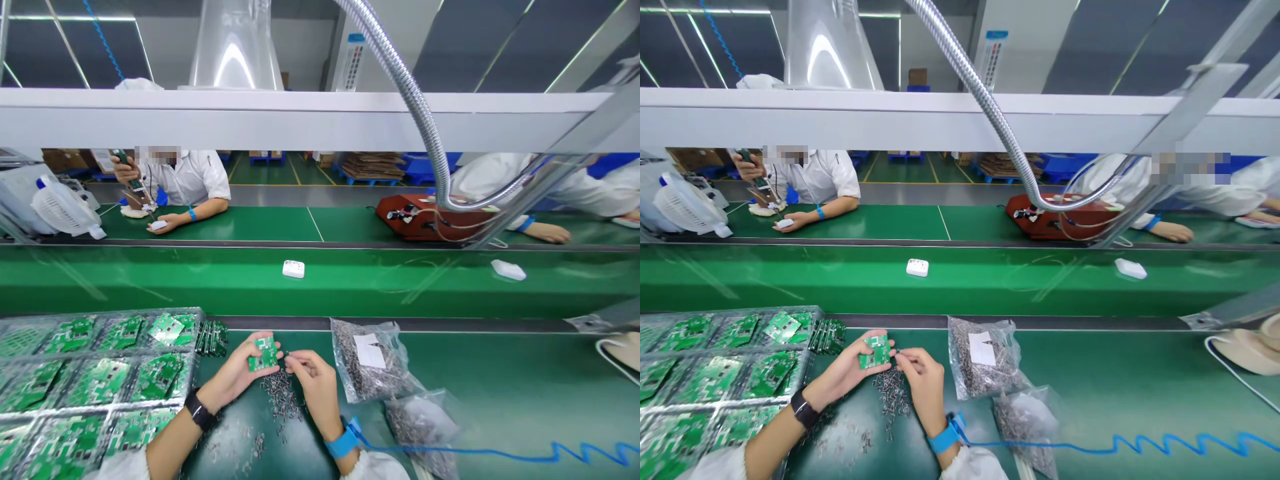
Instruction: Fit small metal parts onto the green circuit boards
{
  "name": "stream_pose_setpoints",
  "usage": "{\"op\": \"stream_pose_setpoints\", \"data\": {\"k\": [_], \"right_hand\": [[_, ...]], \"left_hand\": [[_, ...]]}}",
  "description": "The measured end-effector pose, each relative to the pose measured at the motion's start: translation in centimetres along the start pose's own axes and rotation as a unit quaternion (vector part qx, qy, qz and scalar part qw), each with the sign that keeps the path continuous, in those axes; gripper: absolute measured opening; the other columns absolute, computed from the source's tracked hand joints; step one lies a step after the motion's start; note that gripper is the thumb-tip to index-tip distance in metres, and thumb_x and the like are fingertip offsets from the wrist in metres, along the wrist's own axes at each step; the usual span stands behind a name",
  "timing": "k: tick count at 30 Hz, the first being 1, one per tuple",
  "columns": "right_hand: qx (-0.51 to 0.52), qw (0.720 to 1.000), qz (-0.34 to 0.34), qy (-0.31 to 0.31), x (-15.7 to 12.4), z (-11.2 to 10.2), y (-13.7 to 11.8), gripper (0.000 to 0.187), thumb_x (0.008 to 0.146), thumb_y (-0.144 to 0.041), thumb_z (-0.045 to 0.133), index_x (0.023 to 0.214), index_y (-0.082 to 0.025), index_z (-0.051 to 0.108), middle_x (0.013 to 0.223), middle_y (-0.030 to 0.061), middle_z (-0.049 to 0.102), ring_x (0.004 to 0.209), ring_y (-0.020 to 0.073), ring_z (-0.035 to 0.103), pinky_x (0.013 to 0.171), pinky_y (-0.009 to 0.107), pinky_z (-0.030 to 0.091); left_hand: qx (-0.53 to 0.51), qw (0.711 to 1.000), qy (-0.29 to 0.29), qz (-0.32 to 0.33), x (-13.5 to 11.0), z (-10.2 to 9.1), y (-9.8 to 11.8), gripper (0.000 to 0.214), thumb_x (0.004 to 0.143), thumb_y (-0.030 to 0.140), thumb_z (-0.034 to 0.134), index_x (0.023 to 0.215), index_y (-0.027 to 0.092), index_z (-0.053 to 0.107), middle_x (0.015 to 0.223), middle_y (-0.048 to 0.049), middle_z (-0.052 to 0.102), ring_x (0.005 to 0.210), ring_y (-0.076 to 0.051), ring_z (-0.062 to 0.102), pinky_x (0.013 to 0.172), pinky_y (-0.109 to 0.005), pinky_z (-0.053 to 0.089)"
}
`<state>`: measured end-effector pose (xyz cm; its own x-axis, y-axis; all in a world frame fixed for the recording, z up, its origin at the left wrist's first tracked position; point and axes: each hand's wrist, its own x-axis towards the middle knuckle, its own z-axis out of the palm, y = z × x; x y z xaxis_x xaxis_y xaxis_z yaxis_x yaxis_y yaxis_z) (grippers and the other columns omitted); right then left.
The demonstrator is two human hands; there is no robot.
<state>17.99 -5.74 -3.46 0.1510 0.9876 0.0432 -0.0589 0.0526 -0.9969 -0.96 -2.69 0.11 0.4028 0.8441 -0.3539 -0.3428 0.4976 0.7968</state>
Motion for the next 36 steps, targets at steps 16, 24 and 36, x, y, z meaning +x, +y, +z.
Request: {"op": "stream_pose_setpoints", "data": {"k": [16,24,36], "right_hand": [[0.040,0.999,0.024,0.010,-0.7,1.2,-0.3,0.046,0.080,-0.064,0.079,0.086,-0.019,0.072,0.074,0.0086,0.077,0.070,0.0245,0.074,0.066,0.033,0.061],[-0.006,0.999,-0.009,0.043,-0.8,0.8,-0.1,0.038,0.083,-0.057,0.078,0.090,-0.020,0.076,0.083,0.0092,0.078,0.076,0.0251,0.075,0.071,0.034,0.062],[0.003,0.999,0.015,0.040,-0.4,0.7,0.3,0.046,0.082,-0.065,0.077,0.083,-0.019,0.074,0.074,0.0083,0.075,0.069,0.0234,0.070,0.055,0.029,0.055]], "left_hand": [[0.164,0.976,0.093,0.108,0.8,1.4,-0.7,0.054,0.084,0.053,0.077,0.127,0.020,0.068,0.122,-0.0096,0.072,0.103,-0.023,0.068,0.088,-0.032,0.054],[0.233,0.971,0.022,0.047,0.9,1.4,-0.3,0.043,0.080,0.045,0.081,0.110,0.015,0.076,0.091,-0.0059,0.074,0.071,-0.017,0.065,0.070,-0.031,0.056],[0.405,0.896,0.007,0.180,0.1,2.2,0.2,0.027,0.095,0.031,0.062,0.115,0.023,0.078,0.119,-0.0076,0.078,0.114,-0.027,0.070,0.104,-0.038,0.051]]}}
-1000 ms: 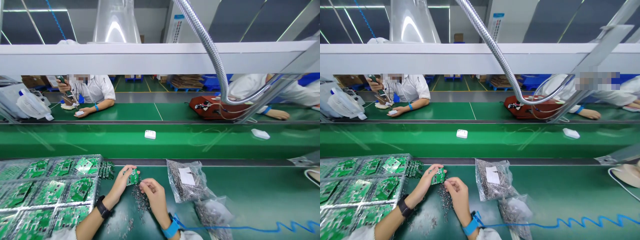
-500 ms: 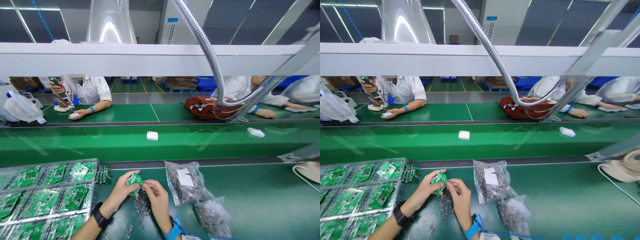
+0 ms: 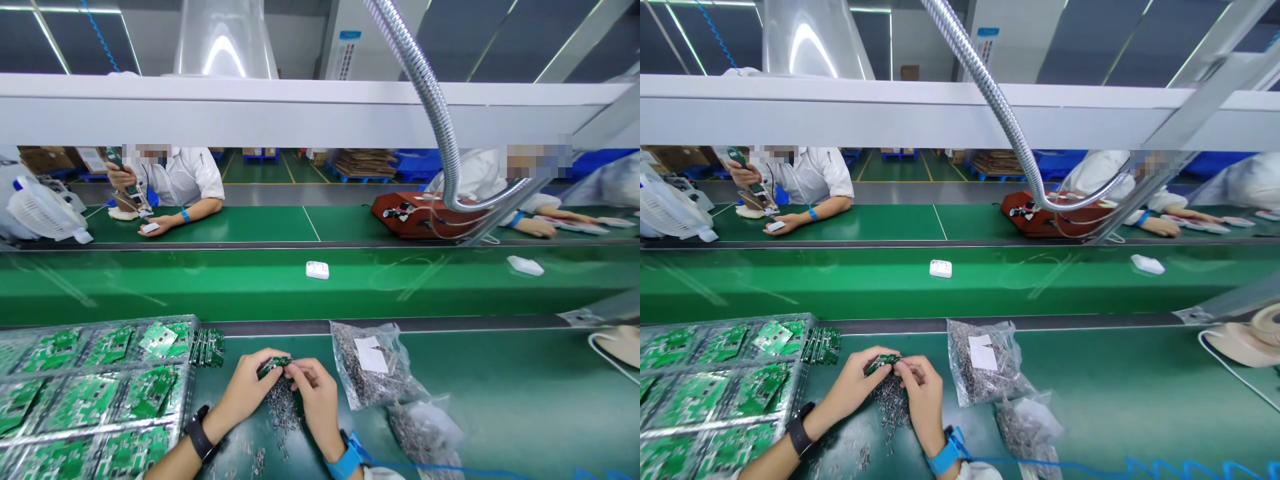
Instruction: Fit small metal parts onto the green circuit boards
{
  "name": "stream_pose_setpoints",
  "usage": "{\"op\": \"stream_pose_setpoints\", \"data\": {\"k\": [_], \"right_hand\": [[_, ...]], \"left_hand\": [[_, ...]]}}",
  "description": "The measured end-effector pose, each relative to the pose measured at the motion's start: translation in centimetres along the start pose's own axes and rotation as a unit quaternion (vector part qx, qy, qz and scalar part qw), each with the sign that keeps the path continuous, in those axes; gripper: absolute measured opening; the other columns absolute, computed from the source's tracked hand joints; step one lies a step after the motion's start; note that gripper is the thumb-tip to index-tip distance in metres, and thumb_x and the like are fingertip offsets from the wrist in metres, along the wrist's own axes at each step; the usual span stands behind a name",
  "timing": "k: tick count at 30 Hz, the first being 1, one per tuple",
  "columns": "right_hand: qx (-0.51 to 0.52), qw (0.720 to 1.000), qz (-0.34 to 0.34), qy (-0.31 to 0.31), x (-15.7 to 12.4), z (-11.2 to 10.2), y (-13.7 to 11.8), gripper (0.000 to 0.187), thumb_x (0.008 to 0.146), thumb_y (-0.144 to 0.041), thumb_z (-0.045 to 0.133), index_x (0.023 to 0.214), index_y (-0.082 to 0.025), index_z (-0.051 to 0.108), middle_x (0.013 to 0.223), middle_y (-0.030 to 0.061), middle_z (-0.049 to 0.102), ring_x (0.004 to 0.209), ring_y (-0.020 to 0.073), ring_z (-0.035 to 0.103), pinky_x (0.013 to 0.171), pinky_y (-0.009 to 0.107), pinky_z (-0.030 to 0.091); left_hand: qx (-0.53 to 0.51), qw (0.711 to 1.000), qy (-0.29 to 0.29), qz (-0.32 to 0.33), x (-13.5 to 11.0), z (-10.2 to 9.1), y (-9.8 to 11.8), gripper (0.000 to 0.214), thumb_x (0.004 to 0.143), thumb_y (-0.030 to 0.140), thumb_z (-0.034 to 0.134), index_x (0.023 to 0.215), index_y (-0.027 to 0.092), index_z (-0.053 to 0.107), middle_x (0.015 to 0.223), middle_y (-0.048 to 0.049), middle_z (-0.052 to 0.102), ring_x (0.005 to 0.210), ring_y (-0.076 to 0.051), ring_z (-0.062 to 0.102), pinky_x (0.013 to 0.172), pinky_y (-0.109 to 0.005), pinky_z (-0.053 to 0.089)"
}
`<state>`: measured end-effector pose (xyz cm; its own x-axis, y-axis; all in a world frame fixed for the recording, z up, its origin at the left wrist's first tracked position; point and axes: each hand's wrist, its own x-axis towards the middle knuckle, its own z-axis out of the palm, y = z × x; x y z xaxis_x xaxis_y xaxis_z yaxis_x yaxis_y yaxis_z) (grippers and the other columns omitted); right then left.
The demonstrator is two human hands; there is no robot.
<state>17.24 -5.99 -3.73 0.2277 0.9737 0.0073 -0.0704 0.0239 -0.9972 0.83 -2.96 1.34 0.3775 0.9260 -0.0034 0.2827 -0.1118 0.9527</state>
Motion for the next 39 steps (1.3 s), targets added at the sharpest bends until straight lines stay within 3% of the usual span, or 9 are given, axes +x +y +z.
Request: {"op": "stream_pose_setpoints", "data": {"k": [8,18,26,32,39], "right_hand": [[0.007,1.000,-0.003,-0.015,0.1,0.1,-0.2,0.046,0.083,-0.064,0.077,0.086,-0.019,0.075,0.077,0.0098,0.077,0.071,0.0252,0.074,0.063,0.033,0.060],[0.013,0.999,0.004,-0.043,0.0,0.2,-0.2,0.042,0.082,-0.062,0.078,0.080,-0.020,0.074,0.072,0.0067,0.075,0.070,0.0235,0.072,0.069,0.032,0.060],[0.031,0.996,0.021,-0.077,0.2,0.2,-0.2,0.041,0.082,-0.060,0.080,0.078,-0.020,0.073,0.071,0.0057,0.075,0.071,0.0232,0.072,0.072,0.032,0.057],[0.036,0.991,0.045,-0.120,0.7,-0.5,-0.6,0.044,0.079,-0.061,0.082,0.074,-0.020,0.070,0.068,0.0040,0.073,0.068,0.0215,0.070,0.070,0.030,0.054],[0.050,0.987,0.042,-0.149,0.9,-0.8,-0.5,0.043,0.080,-0.061,0.082,0.074,-0.020,0.069,0.067,0.0019,0.069,0.066,0.0186,0.064,0.068,0.029,0.051]], "left_hand": [[0.049,0.998,0.024,0.015,0.0,-0.1,-0.2,0.030,0.099,0.035,0.056,0.117,0.027,0.078,0.122,-0.0055,0.078,0.117,-0.027,0.070,0.107,-0.038,0.050],[0.117,0.990,0.012,0.078,-0.1,-0.3,-0.8,0.021,0.099,0.029,0.059,0.109,0.026,0.077,0.107,-0.0037,0.080,0.099,-0.022,0.073,0.090,-0.030,0.053],[0.177,0.982,0.008,0.063,-0.1,-0.6,-0.6,0.015,0.098,0.028,0.065,0.107,0.027,0.076,0.107,-0.0008,0.080,0.099,-0.022,0.073,0.091,-0.033,0.048],[0.205,0.971,-0.022,0.119,-0.2,-0.6,-1.1,0.019,0.102,0.030,0.061,0.114,0.028,0.075,0.113,-0.0021,0.079,0.103,-0.021,0.072,0.092,-0.033,0.046],[0.193,0.965,-0.010,0.177,-0.3,-0.3,-1.1,0.015,0.099,0.020,0.062,0.105,0.027,0.074,0.104,0.0007,0.079,0.095,-0.017,0.072,0.085,-0.030,0.043]]}}
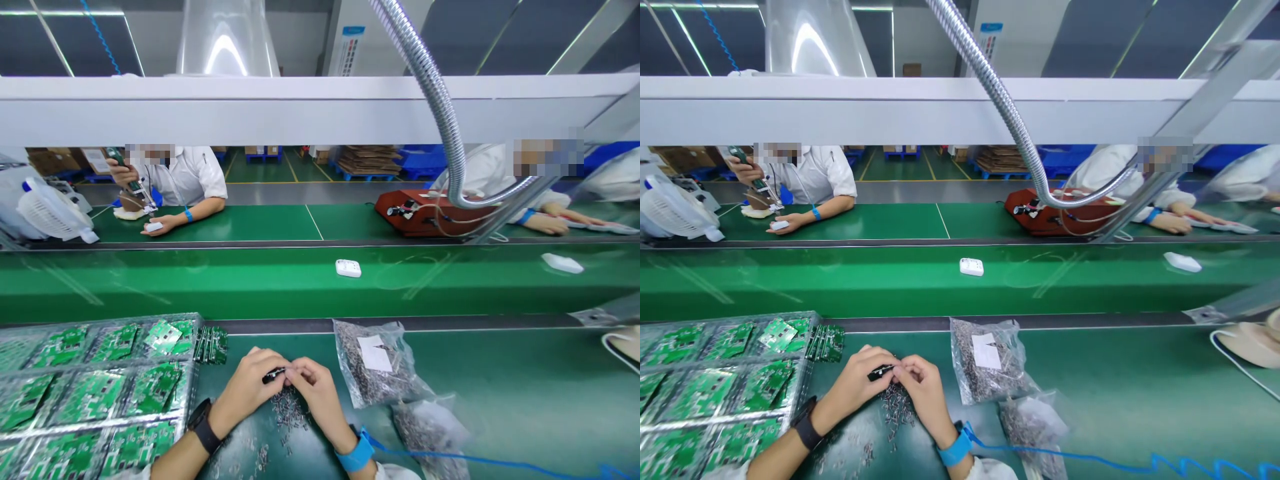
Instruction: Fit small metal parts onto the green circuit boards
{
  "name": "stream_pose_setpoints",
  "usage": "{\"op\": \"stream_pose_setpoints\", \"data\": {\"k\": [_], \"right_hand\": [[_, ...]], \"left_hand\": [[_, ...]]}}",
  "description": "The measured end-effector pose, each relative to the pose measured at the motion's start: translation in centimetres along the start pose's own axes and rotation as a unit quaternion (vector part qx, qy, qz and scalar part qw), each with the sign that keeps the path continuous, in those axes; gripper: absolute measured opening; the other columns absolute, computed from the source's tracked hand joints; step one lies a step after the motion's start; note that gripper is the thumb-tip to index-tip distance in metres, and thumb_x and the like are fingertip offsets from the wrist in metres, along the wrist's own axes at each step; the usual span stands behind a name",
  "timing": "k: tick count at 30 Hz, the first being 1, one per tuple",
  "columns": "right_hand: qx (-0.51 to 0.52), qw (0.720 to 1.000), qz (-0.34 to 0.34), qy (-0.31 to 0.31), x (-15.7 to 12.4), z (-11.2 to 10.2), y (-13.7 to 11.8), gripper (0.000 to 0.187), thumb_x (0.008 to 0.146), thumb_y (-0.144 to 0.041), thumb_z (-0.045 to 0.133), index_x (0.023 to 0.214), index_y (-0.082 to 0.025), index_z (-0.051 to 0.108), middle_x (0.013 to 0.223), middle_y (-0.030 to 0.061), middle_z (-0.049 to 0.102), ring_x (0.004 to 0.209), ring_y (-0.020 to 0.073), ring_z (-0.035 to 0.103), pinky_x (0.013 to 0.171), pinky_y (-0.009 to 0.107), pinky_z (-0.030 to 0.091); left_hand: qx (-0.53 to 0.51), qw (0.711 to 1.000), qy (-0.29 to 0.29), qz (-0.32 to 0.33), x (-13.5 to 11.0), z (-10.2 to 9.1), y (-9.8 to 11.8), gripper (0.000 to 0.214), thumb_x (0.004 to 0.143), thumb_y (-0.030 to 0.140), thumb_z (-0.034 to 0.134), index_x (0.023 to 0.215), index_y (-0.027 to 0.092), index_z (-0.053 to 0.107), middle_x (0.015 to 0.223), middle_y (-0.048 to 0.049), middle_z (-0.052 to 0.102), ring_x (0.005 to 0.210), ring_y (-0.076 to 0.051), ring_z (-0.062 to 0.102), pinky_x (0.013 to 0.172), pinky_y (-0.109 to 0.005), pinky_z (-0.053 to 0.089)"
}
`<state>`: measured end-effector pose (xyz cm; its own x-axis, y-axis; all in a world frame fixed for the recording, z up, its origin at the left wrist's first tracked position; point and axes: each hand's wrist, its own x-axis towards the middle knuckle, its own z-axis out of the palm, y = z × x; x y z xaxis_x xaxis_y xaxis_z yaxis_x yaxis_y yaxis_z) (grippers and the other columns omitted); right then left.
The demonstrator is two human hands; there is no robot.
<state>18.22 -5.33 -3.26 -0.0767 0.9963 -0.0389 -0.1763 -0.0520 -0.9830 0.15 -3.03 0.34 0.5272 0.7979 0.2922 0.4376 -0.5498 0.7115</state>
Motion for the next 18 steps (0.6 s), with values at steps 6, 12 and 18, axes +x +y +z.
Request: {"op": "stream_pose_setpoints", "data": {"k": [6,12,18], "right_hand": [[-0.043,0.998,-0.034,0.009,-0.15,-0.06,0.00,0.041,0.087,-0.060,0.076,0.077,-0.020,0.070,0.072,0.0020,0.067,0.068,0.0183,0.060,0.066,0.028,0.048],[-0.081,0.994,-0.062,0.026,-0.54,0.20,0.12,0.037,0.093,-0.057,0.070,0.091,-0.020,0.074,0.080,0.0043,0.069,0.076,0.0207,0.061,0.071,0.030,0.048],[-0.063,0.997,-0.048,0.026,-0.21,0.01,0.46,0.041,0.089,-0.059,0.072,0.079,-0.020,0.068,0.074,0.0020,0.064,0.070,0.0185,0.056,0.065,0.028,0.043]], "left_hand": [[-0.008,1.000,0.007,-0.026,0.15,-0.10,0.31,0.015,0.098,0.020,0.061,0.106,0.027,0.071,0.103,0.0023,0.078,0.094,-0.017,0.071,0.086,-0.030,0.043],[-0.023,0.998,0.017,-0.050,0.19,-0.21,0.29,0.014,0.098,0.021,0.061,0.106,0.027,0.071,0.104,0.0019,0.077,0.095,-0.017,0.070,0.088,-0.028,0.044],[-0.009,0.999,-0.004,-0.039,0.06,-0.06,-0.17,0.014,0.098,0.020,0.063,0.107,0.027,0.070,0.105,0.0031,0.077,0.096,-0.017,0.070,0.088,-0.029,0.042]]}}
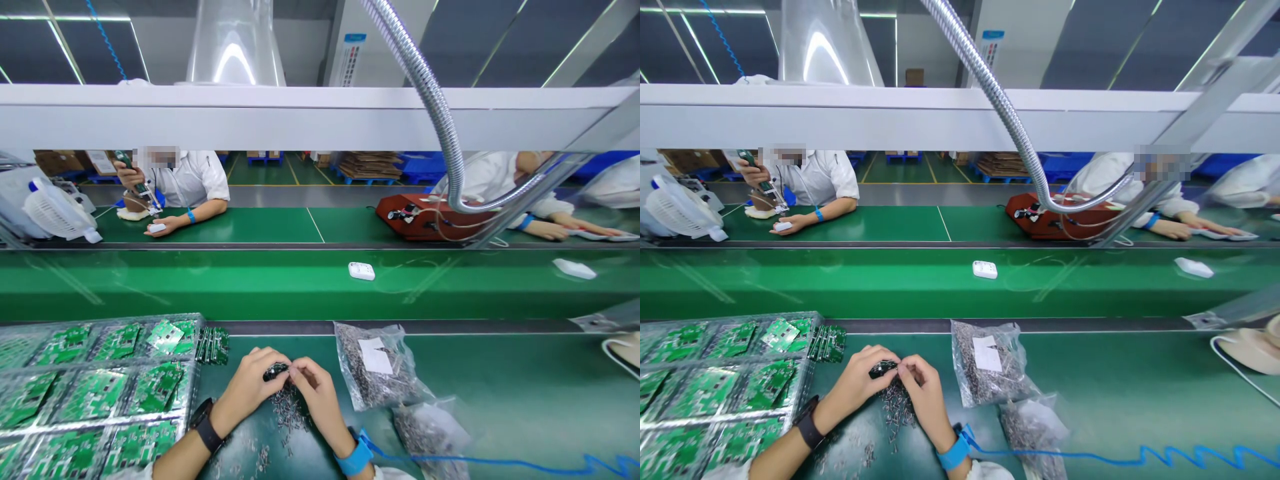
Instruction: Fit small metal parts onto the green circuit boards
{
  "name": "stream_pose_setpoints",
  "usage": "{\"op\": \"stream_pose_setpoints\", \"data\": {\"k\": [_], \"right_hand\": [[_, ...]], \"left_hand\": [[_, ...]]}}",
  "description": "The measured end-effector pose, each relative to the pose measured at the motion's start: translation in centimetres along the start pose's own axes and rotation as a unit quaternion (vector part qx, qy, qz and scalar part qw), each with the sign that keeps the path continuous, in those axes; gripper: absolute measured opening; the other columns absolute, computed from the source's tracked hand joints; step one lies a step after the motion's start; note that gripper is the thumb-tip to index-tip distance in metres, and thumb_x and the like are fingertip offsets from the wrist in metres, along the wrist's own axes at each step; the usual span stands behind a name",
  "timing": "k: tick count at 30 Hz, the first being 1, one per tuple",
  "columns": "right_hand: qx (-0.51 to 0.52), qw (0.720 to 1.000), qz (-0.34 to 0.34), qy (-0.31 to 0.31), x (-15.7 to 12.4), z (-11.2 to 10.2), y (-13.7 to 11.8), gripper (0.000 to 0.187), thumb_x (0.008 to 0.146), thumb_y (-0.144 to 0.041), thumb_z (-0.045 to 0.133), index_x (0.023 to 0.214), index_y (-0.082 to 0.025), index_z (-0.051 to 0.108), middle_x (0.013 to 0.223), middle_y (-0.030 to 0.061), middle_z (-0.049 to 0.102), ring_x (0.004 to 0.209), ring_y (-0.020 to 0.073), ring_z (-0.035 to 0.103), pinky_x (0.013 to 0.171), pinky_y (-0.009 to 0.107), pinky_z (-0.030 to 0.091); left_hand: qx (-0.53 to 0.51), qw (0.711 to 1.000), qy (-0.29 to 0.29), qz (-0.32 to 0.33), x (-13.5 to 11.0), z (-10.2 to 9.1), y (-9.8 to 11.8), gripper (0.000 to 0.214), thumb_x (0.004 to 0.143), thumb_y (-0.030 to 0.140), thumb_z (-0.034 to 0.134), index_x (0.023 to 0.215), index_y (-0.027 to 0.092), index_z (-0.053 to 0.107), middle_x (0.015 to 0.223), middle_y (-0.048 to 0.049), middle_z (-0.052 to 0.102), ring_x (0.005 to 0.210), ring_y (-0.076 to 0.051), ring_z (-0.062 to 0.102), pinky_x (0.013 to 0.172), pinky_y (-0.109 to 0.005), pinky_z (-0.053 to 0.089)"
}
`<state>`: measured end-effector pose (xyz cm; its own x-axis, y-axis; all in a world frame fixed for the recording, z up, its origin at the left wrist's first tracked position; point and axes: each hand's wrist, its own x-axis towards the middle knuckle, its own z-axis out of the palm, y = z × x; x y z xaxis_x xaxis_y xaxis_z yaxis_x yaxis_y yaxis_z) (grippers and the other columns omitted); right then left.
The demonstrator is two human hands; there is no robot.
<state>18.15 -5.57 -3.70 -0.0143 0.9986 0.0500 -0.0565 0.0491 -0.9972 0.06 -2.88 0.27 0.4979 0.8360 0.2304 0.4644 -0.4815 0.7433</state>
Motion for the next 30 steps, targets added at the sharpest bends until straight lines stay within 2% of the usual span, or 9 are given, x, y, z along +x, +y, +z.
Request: {"op": "stream_pose_setpoints", "data": {"k": [5,14,19,22,30], "right_hand": [[0.009,0.999,0.024,-0.035,0.3,-0.4,0.1,0.046,0.086,-0.062,0.073,0.072,-0.020,0.063,0.068,-0.0008,0.057,0.066,0.0165,0.050,0.063,0.028,0.039],[0.017,0.996,0.058,-0.066,0.4,-1.0,0.1,0.047,0.084,-0.063,0.076,0.071,-0.020,0.063,0.067,-0.0011,0.058,0.066,0.0163,0.052,0.065,0.028,0.040],[0.019,0.994,0.063,-0.092,0.6,-1.2,0.1,0.047,0.086,-0.063,0.073,0.073,-0.020,0.063,0.068,-0.0009,0.060,0.067,0.0166,0.054,0.067,0.028,0.041],[0.016,0.992,0.058,-0.110,0.7,-1.3,-0.1,0.044,0.090,-0.062,0.070,0.077,-0.020,0.065,0.071,-0.0006,0.061,0.070,0.0170,0.056,0.069,0.028,0.043],[-0.003,0.995,0.044,-0.093,0.5,-0.8,-0.7,0.042,0.093,-0.059,0.067,0.078,-0.020,0.065,0.073,0.0005,0.063,0.072,0.0188,0.059,0.072,0.030,0.047]], "left_hand": [[0.010,1.000,-0.004,0.002,0.0,0.0,0.3,0.014,0.093,0.017,0.065,0.103,0.025,0.070,0.100,0.0024,0.077,0.092,-0.017,0.070,0.087,-0.030,0.042],[0.010,1.000,0.000,-0.024,0.0,0.1,0.7,0.013,0.089,0.017,0.066,0.095,0.026,0.073,0.091,0.0023,0.077,0.085,-0.017,0.069,0.083,-0.031,0.041],[0.005,1.000,0.005,-0.029,0.1,0.2,0.9,0.016,0.086,0.014,0.065,0.093,0.025,0.075,0.090,0.0018,0.077,0.085,-0.017,0.070,0.083,-0.031,0.041],[0.006,0.999,-0.001,-0.032,0.2,0.1,0.9,0.013,0.088,0.018,0.064,0.092,0.024,0.075,0.091,0.0007,0.078,0.085,-0.018,0.071,0.082,-0.032,0.042],[0.010,0.999,-0.004,-0.032,0.2,0.1,0.7,0.014,0.092,0.022,0.064,0.091,0.025,0.078,0.091,-0.0001,0.080,0.086,-0.019,0.072,0.082,-0.032,0.045]]}}
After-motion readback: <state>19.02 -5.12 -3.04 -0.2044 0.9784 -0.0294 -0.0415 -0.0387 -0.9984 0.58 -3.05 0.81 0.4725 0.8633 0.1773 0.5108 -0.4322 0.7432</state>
